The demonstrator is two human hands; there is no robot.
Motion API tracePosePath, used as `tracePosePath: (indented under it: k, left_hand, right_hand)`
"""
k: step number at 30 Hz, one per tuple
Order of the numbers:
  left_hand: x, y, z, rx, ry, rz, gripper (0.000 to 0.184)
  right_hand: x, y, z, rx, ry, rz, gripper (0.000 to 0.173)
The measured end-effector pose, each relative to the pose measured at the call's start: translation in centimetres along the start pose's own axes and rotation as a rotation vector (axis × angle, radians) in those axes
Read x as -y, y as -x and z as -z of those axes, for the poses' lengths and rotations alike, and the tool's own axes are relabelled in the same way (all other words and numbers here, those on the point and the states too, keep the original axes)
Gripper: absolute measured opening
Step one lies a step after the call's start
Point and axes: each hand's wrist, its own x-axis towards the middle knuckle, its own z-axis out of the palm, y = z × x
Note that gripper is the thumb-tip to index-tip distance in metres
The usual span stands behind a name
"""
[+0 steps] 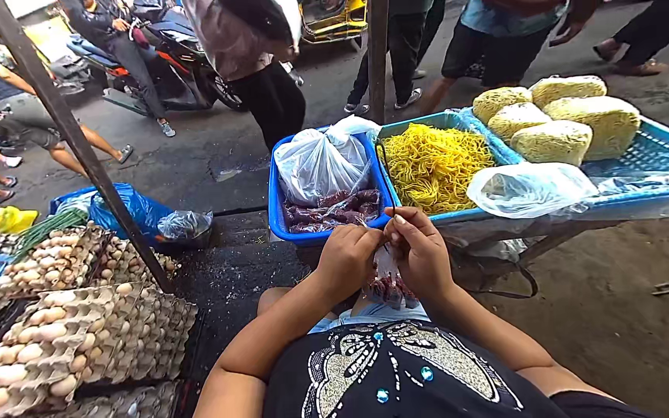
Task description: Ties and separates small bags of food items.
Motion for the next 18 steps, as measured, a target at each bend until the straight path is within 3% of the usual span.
tracePosePath:
  k: [4,9,11,14,18]
  left_hand:
    - [0.0,0.5,-0.4,-0.013,-0.151,-0.191,0.019]
    - [-1.0,-0.2,0.7,0.098,-0.155,-0.344,0.017]
    - [-1.7,0.1,0.5,0.139,-0.067,-0.345,0.016]
    - [-2.4,0.7,-1.0,0.069,0.037,-0.301,0.016]
    - [-0.9,0.3,-1.6,-0.056,0.218,-0.169,0.018]
  right_hand:
    - [0.0,0.1,0.3,-0.019,0.028,-0.046,0.025]
    - [0.4,0.1,0.6,-0.094,-0.040,-0.131,0.026]
    - [0.4,0.3,0.8,-0.087,-0.070,-0.125,0.026]
    - [1.1,0.5,1.6,-0.087,-0.071,-0.101,0.026]
    - [3.1,1.0,3.3,-0.013,-0.058,0.116,0.022]
